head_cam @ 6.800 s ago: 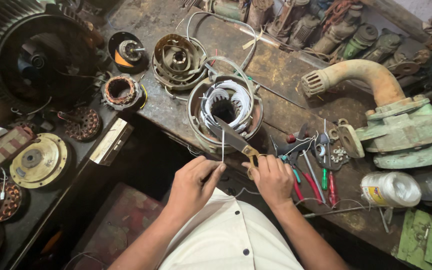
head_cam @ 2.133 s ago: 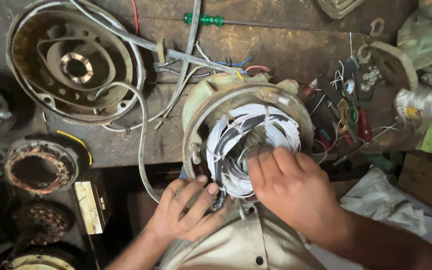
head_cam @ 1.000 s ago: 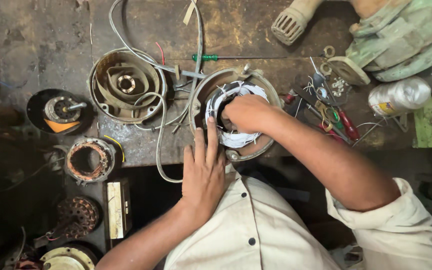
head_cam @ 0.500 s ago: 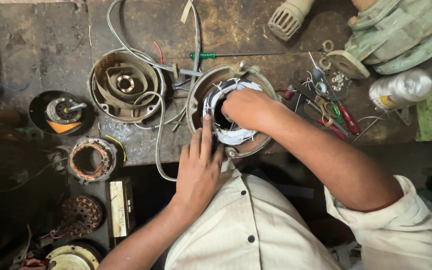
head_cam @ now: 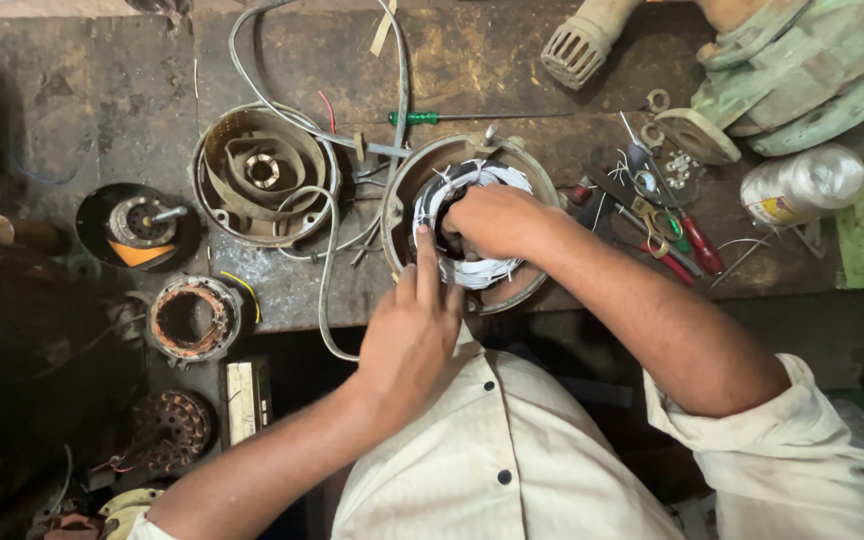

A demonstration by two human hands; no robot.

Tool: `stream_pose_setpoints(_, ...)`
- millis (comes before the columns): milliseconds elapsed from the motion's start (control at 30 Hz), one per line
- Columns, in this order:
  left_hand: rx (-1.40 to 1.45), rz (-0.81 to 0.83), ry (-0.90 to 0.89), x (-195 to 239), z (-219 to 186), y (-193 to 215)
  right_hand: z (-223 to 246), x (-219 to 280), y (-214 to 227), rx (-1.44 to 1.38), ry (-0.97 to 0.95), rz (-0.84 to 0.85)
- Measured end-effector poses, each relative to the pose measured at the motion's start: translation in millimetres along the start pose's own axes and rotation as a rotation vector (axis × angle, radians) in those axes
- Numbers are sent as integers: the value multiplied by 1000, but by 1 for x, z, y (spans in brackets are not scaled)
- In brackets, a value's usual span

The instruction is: The person works on an electric motor stator, winding white wire into the slots, cutting excess wire with pliers, and securing the assembly with a perforated metal plate and hammer. The person uses pliers, a hammer, and a screwdriver to complete the task.

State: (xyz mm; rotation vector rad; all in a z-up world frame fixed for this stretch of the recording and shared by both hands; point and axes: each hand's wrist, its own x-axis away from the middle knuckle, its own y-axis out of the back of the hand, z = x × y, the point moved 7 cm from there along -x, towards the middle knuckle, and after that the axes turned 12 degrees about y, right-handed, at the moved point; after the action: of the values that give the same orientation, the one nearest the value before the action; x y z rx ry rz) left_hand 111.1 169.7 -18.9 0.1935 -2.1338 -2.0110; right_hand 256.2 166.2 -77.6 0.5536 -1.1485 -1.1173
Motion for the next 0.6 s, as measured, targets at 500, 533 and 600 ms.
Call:
stream_pose_setpoints(500,47,-227,-31,21,-5,-6,20,45,29,183,150,-262)
stream_pose_setpoints(533,93,-226,-27,20,-4,-6,19,44,27,171,159,-287)
stream_pose_setpoints(600,199,-207,7,14,-1,-4,20,43,32,149,202,-347)
